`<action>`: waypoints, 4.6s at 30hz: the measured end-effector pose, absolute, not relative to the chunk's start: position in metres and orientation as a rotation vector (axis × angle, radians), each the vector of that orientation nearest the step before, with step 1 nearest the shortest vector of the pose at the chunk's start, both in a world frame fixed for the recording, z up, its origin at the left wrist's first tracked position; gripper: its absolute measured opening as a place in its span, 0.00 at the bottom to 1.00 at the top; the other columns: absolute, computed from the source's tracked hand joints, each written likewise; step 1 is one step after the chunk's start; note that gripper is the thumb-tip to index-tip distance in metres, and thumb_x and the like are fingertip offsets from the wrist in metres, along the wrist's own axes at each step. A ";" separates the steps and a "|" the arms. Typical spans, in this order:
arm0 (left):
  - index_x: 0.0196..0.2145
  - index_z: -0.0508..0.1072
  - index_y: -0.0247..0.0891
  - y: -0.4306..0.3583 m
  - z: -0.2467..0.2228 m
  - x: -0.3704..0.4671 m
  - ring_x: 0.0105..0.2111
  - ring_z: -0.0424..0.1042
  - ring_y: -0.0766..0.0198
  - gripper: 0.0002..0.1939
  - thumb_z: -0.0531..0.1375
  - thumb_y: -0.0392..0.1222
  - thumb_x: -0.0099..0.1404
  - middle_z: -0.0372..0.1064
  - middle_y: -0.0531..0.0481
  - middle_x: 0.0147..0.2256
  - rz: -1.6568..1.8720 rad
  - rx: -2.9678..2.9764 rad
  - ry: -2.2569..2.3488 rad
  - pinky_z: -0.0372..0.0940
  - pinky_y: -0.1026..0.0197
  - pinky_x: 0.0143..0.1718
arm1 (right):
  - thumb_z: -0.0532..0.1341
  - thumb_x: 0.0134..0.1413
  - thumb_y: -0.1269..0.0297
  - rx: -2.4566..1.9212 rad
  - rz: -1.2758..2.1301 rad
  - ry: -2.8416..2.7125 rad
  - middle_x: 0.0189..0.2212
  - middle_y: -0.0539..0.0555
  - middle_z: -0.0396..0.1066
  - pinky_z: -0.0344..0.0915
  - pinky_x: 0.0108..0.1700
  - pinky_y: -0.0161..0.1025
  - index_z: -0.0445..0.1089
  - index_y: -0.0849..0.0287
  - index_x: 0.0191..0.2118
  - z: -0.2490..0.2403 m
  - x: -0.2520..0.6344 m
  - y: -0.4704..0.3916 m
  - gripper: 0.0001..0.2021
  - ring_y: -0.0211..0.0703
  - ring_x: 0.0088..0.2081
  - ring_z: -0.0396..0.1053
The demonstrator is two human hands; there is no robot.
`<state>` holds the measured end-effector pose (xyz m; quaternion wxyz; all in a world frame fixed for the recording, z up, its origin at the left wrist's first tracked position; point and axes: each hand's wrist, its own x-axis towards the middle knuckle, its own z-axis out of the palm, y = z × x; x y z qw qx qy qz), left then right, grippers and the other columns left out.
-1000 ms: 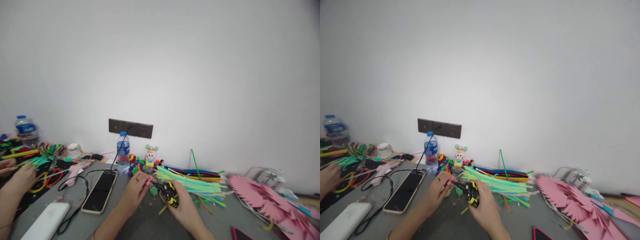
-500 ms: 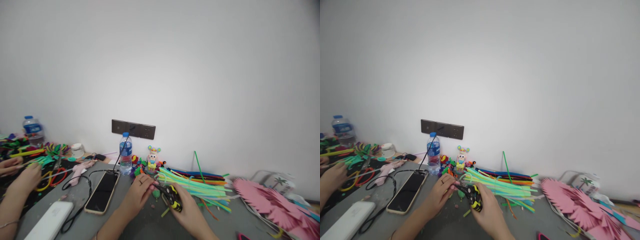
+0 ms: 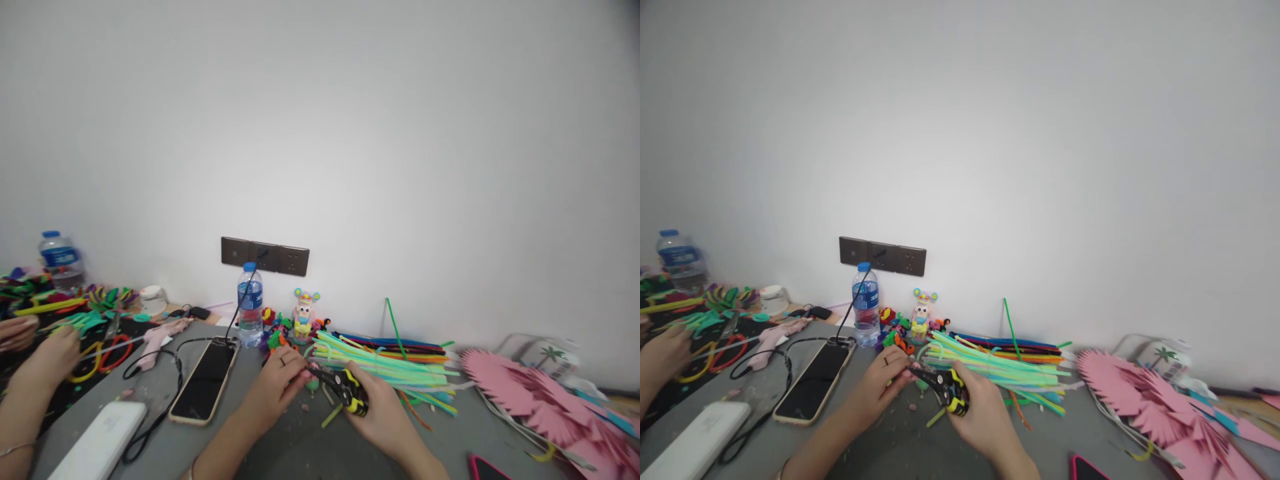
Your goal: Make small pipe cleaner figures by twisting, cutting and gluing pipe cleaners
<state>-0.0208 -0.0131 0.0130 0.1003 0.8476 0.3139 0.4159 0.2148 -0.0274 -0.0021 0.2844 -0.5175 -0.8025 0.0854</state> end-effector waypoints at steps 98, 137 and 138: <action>0.33 0.76 0.39 -0.009 0.007 -0.014 0.37 0.66 0.60 0.16 0.51 0.44 0.71 0.70 0.48 0.31 1.048 2.509 0.796 0.62 0.60 0.40 | 0.58 0.42 0.68 -1.749 0.350 -2.105 0.33 0.54 0.75 0.56 0.37 0.36 0.66 0.54 0.44 0.005 0.204 -0.065 0.18 0.50 0.38 0.71; 0.34 0.74 0.37 -0.011 0.005 -0.012 0.37 0.67 0.60 0.13 0.53 0.44 0.70 0.70 0.48 0.33 1.007 2.435 0.858 0.62 0.61 0.40 | 0.60 0.50 0.68 -1.561 -0.042 -1.891 0.26 0.48 0.63 0.59 0.31 0.33 0.59 0.55 0.26 -0.022 0.209 -0.072 0.08 0.41 0.28 0.65; 0.33 0.74 0.37 -0.011 0.005 -0.012 0.37 0.67 0.61 0.13 0.53 0.44 0.70 0.70 0.48 0.32 1.010 2.435 0.862 0.62 0.61 0.40 | 0.60 0.51 0.67 -1.557 -0.023 -1.895 0.25 0.48 0.64 0.59 0.32 0.33 0.61 0.55 0.25 -0.023 0.210 -0.071 0.07 0.41 0.28 0.66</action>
